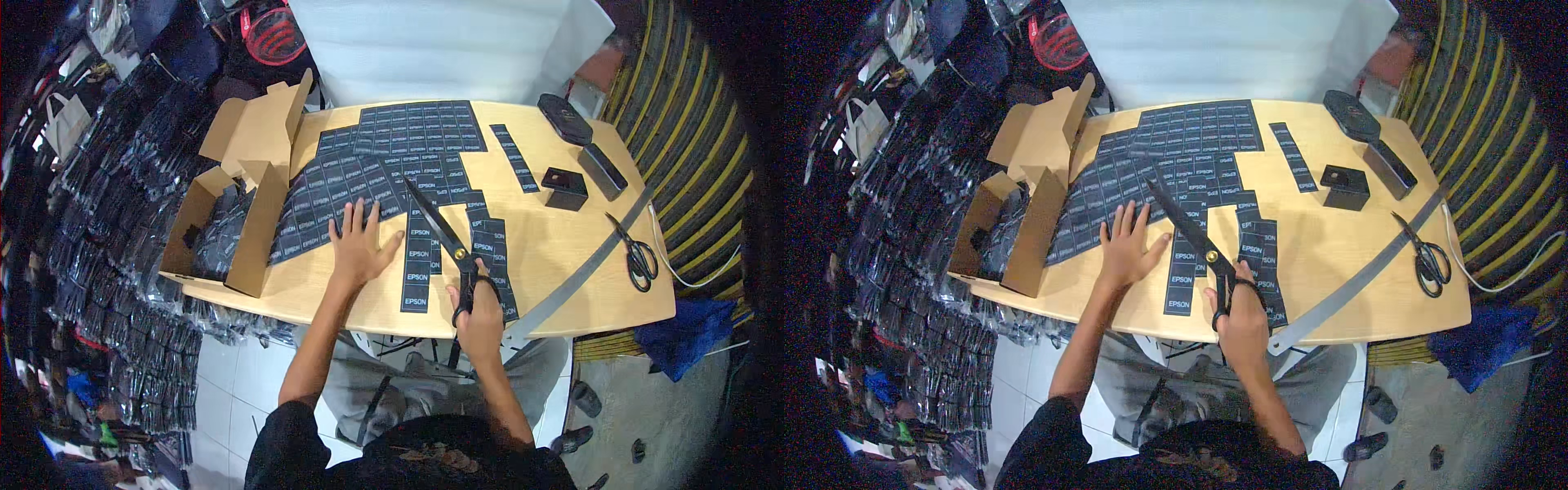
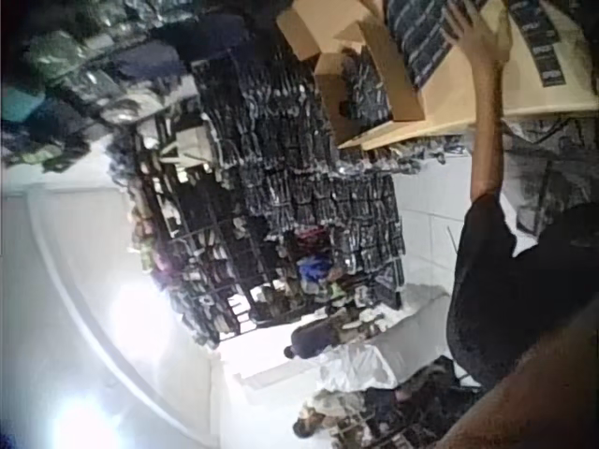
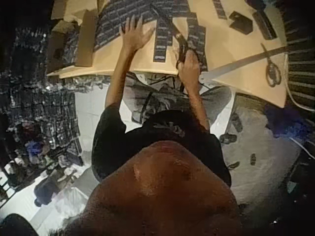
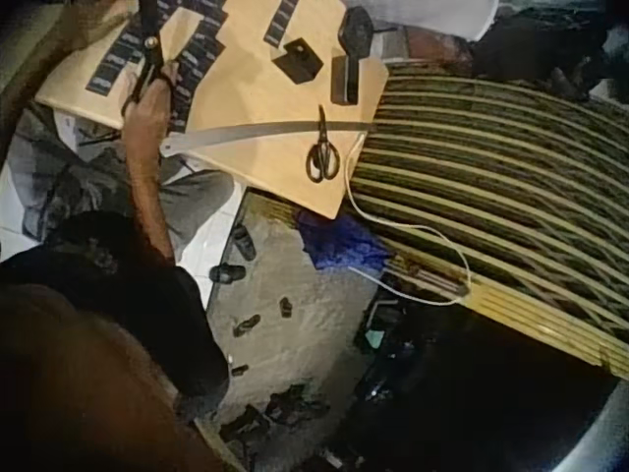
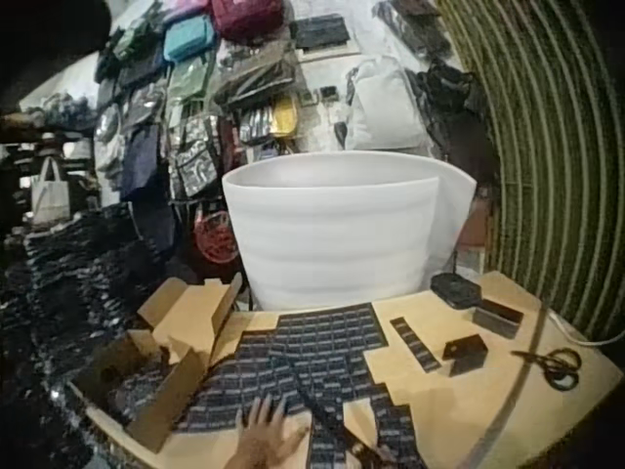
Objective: Cutting a sheet of printed labels into individual stickers using scissors.
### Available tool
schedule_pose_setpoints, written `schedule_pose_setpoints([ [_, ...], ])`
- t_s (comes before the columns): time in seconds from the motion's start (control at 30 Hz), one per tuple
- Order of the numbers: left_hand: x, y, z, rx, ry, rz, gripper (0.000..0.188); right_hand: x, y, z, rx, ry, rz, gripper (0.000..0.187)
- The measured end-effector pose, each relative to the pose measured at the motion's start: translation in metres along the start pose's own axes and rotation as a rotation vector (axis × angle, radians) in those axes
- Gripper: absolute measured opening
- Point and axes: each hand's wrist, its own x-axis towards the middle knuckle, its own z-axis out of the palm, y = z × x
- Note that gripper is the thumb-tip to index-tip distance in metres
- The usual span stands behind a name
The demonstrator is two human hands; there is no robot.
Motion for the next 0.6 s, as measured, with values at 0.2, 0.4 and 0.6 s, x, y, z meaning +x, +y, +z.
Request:
schedule_pose_setpoints([
  [0.2,0.045,-0.015,0.016,-0.006,-0.106,0.005,0.068,0.0,0.0,-0.001,0.019,-0.046,0.039,0.041],
  [0.4,0.092,-0.017,0.035,-0.063,-0.074,0.046,0.065,-0.004,0.001,0.001,0.035,0.023,-0.04,0.038],
  [0.6,0.102,-0.005,0.031,-0.107,-0.104,0.05,0.067,-0.002,-0.001,-0.004,-0.005,0.046,-0.102,0.047],
])
